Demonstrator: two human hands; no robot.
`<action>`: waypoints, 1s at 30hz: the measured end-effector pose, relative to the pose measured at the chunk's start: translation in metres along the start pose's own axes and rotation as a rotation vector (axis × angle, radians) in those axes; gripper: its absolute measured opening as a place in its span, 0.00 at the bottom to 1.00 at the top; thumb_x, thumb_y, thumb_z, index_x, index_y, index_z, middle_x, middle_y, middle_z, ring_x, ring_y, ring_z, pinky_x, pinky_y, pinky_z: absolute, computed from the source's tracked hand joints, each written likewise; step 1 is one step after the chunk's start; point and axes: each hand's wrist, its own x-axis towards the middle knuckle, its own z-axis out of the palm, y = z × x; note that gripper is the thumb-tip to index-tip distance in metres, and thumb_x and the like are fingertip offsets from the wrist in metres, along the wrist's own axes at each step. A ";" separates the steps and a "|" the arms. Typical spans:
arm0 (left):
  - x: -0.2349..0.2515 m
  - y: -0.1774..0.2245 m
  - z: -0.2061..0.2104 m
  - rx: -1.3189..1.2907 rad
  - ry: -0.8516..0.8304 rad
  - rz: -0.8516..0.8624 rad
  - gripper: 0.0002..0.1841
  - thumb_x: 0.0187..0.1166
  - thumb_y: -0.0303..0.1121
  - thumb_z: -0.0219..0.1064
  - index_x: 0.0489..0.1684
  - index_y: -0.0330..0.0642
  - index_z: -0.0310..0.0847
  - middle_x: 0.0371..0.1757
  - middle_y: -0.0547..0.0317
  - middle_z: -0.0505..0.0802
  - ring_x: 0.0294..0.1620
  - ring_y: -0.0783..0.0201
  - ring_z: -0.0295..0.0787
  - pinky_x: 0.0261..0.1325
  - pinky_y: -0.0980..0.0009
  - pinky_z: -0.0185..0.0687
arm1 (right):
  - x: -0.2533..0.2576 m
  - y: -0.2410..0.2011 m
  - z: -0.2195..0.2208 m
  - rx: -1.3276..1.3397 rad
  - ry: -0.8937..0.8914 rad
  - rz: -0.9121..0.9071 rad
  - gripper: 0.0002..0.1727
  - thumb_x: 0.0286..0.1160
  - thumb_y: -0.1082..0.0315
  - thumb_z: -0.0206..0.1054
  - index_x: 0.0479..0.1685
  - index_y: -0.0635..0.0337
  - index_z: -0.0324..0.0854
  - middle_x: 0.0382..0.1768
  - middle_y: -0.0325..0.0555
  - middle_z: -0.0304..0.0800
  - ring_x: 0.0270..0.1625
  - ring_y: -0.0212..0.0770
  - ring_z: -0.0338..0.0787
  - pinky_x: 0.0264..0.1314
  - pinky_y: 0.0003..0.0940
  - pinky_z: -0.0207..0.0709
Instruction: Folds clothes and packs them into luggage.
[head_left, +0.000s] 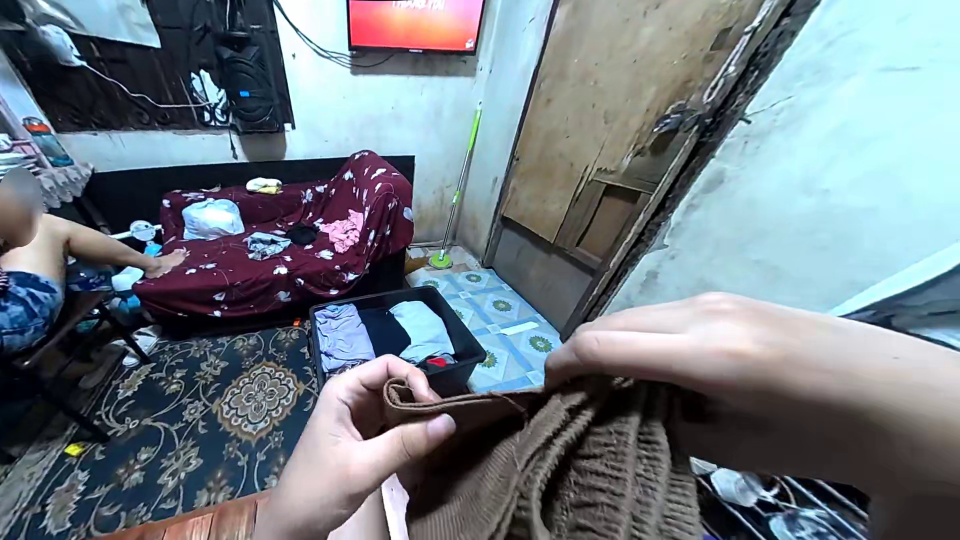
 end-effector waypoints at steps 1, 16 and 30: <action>-0.002 0.001 0.003 0.022 0.038 -0.002 0.07 0.75 0.34 0.76 0.44 0.45 0.87 0.37 0.63 0.93 0.39 0.75 0.91 0.47 0.77 0.89 | 0.002 0.001 0.002 0.006 -0.008 0.011 0.14 0.60 0.55 0.69 0.46 0.41 0.83 0.30 0.19 0.82 0.32 0.16 0.83 0.26 0.17 0.77; 0.000 0.020 0.030 0.359 0.539 0.094 0.02 0.73 0.29 0.76 0.36 0.47 0.89 0.37 0.65 0.95 0.34 0.74 0.92 0.37 0.81 0.89 | 0.014 0.011 0.017 0.074 -0.098 0.121 0.23 0.51 0.60 0.73 0.53 0.40 0.81 0.25 0.18 0.80 0.25 0.18 0.80 0.19 0.21 0.73; -0.045 -0.008 0.026 0.446 0.168 0.085 0.32 0.72 0.43 0.79 0.70 0.31 0.78 0.67 0.52 0.89 0.69 0.64 0.86 0.74 0.62 0.84 | 0.003 0.029 0.026 0.077 -0.210 0.239 0.18 0.51 0.62 0.72 0.46 0.44 0.85 0.31 0.23 0.85 0.35 0.23 0.86 0.32 0.26 0.82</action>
